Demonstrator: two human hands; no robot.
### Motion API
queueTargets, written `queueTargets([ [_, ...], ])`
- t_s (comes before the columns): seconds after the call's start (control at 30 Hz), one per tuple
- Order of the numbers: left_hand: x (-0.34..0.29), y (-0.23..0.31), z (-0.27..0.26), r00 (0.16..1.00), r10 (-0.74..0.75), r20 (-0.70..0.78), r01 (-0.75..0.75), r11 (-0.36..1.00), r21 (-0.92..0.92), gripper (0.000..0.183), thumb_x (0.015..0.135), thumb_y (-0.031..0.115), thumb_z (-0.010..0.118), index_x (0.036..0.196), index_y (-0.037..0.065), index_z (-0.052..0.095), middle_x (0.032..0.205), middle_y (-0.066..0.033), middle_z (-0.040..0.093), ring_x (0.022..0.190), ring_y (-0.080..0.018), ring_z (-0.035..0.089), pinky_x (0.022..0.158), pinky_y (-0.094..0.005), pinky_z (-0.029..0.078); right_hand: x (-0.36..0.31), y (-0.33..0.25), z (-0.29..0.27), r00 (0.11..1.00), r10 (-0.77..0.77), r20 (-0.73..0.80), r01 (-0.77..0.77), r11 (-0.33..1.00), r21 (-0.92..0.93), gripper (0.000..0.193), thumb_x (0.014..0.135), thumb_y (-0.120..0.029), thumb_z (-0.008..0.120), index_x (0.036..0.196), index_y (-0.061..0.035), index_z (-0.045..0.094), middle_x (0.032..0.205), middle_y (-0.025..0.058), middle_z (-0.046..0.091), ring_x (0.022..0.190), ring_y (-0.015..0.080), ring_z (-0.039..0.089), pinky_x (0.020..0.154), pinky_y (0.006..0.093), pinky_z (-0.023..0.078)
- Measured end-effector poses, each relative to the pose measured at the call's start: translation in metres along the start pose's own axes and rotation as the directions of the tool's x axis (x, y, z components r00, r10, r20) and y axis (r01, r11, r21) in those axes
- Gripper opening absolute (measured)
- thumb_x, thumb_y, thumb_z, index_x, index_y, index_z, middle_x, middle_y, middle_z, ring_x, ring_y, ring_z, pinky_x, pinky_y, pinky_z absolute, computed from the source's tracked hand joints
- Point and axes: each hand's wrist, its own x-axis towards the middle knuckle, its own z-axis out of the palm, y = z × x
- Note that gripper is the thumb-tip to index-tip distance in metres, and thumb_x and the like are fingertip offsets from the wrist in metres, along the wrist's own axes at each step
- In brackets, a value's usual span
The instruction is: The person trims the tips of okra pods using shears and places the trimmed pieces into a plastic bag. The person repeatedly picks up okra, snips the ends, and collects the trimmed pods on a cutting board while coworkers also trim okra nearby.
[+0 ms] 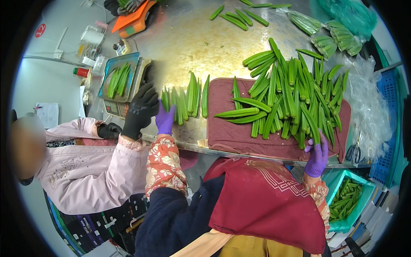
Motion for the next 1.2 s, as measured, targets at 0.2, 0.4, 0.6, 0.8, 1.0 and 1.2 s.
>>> queueTargets([
  [0.2, -0.003, 0.003, -0.007, 0.997, 0.069, -0.02, -0.066, 0.993, 0.096, 0.079, 0.069, 0.037, 0.068, 0.131, 0.0, 0.035, 0.121, -0.0226, 0.046, 0.105, -0.037, 0.051, 0.085, -0.0413, 0.043, 0.0, 0.0, -0.002, 1.0, 0.009, 0.009, -0.009, 1.0, -0.011, 0.042, 0.088, -0.011, 0.043, 0.128, 0.0001, 0.042, 0.088, 0.0053, 0.055, 0.065, 0.0094, 0.047, 0.062, 0.0209, 0.039],
  [0.4, -0.01, 0.006, -0.012, 0.994, 0.104, -0.029, -0.102, 0.993, 0.067, 0.08, 0.066, 0.036, 0.071, 0.129, 0.0, 0.038, 0.119, -0.0208, 0.047, 0.102, -0.037, 0.052, 0.083, -0.0412, 0.044, 0.002, 0.005, -0.004, 1.0, 0.009, 0.021, -0.009, 1.0, 0.004, 0.042, 0.088, -0.013, 0.045, 0.128, 0.001, 0.042, 0.088, 0.0056, 0.055, 0.066, 0.0102, 0.048, 0.062, 0.0211, 0.04],
  [0.6, -0.015, -0.002, -0.016, 0.992, 0.067, 0.11, -0.073, 0.996, 0.057, 0.095, 0.063, 0.043, 0.074, 0.134, -0.001, 0.029, 0.133, -0.0306, 0.03, 0.12, -0.0417, 0.038, 0.099, -0.0395, 0.034, 0.002, 0.006, -0.006, 0.999, -0.009, 0.051, 0.008, 1.0, 0.01, 0.042, 0.089, -0.013, 0.045, 0.128, 0.0015, 0.041, 0.089, 0.0064, 0.054, 0.066, 0.0105, 0.048, 0.062, 0.0218, 0.041],
  [0.8, -0.016, -0.07, -0.043, 0.978, 0.027, 0.207, -0.057, 0.988, 0.141, 0.095, 0.063, 0.042, 0.073, 0.136, 0.001, 0.027, 0.137, -0.0326, 0.022, 0.124, -0.0432, 0.032, 0.102, -0.0393, 0.03, 0.004, 0.01, -0.008, 0.998, -0.001, 0.056, 0.0, 1.0, 0.006, 0.044, 0.089, -0.014, 0.045, 0.129, 0.0012, 0.039, 0.09, 0.0064, 0.054, 0.066, 0.01, 0.048, 0.061, 0.0207, 0.041],
  [1.0, -0.012, -0.1, -0.043, 0.983, -0.024, 0.181, -0.004, 0.988, 0.153, 0.092, 0.064, 0.041, 0.071, 0.136, 0.002, 0.028, 0.137, -0.032, 0.023, 0.124, -0.0428, 0.032, 0.103, -0.039, 0.029, 0.003, 0.01, -0.008, 0.998, 0.005, 0.059, -0.005, 1.0, 0.004, 0.041, 0.089, -0.013, 0.046, 0.127, 0.0012, 0.043, 0.089, 0.0065, 0.054, 0.066, 0.0106, 0.048, 0.062, 0.0219, 0.041],
  [1.2, 0.023, -0.077, 0.013, 0.977, 0.127, 0.168, -0.14, 0.988, 0.067, 0.089, 0.065, 0.04, 0.069, 0.135, 0.002, 0.03, 0.137, -0.0314, 0.024, 0.124, -0.0425, 0.032, 0.104, -0.0387, 0.028, 0.002, 0.01, -0.009, 0.999, -0.01, 0.052, 0.011, 1.0, -0.01, 0.043, 0.089, -0.015, 0.045, 0.129, 0.0005, 0.041, 0.088, 0.0052, 0.055, 0.066, 0.01, 0.049, 0.062, 0.0207, 0.041],
])
